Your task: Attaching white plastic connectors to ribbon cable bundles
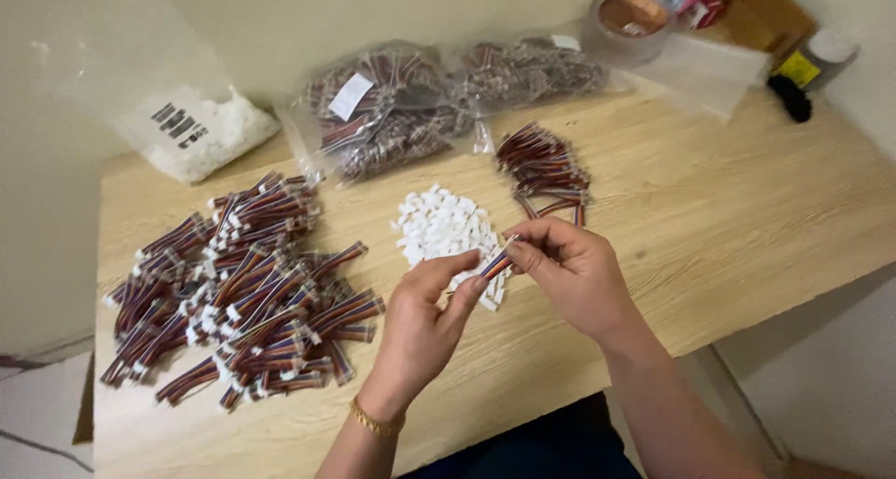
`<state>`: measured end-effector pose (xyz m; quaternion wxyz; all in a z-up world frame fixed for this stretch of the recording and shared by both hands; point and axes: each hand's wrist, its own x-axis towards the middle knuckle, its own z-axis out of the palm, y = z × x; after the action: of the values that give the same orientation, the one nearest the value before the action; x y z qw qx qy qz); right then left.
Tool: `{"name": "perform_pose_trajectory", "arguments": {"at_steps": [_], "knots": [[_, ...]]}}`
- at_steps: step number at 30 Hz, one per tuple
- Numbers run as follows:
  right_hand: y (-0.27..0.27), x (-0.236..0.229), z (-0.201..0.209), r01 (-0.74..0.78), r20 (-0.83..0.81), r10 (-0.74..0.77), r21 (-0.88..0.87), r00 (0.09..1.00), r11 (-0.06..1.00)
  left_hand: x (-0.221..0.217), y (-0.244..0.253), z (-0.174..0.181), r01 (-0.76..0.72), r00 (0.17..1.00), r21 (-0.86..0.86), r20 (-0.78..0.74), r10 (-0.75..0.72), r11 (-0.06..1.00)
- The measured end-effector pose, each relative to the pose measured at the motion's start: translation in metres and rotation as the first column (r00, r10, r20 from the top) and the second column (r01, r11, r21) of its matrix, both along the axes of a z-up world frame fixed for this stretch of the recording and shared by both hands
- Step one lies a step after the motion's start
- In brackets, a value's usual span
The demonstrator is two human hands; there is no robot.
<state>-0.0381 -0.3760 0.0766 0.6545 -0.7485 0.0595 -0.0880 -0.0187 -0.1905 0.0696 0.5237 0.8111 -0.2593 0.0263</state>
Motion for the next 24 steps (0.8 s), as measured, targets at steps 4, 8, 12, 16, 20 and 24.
{"name": "perform_pose_trajectory", "arguments": {"at_steps": [4, 8, 12, 16, 20, 24], "knots": [[0.003, 0.000, 0.001, -0.043, 0.131, 0.057, -0.106, 0.990, 0.993, -0.004, -0.003, -0.015, -0.015, 0.953, -0.199, -0.300, -0.046, 0.980], [0.010, -0.004, 0.012, -0.055, 0.125, 0.082, -0.203, 0.989, 0.978, -0.008, -0.001, -0.021, -0.057, 0.900, -0.257, -0.431, -0.061, 0.965], [0.015, -0.004, 0.025, -0.114, 0.075, 0.137, -0.254, 0.988, 0.960, -0.008, 0.003, -0.032, -0.071, 0.854, -0.318, -0.510, -0.107, 0.945], [0.014, -0.003, 0.025, -0.150, 0.049, 0.170, -0.280, 0.984, 0.948, -0.010, 0.003, -0.038, -0.063, 0.843, -0.324, -0.523, -0.124, 0.944], [0.015, -0.005, 0.035, -0.161, 0.015, 0.177, -0.348, 0.984, 0.924, -0.014, 0.003, -0.033, -0.067, 0.836, -0.344, -0.532, -0.136, 0.937], [0.013, -0.006, 0.039, -0.207, -0.037, 0.208, -0.366, 0.977, 0.907, -0.014, 0.003, -0.036, -0.067, 0.824, -0.370, -0.544, -0.158, 0.926]]}}
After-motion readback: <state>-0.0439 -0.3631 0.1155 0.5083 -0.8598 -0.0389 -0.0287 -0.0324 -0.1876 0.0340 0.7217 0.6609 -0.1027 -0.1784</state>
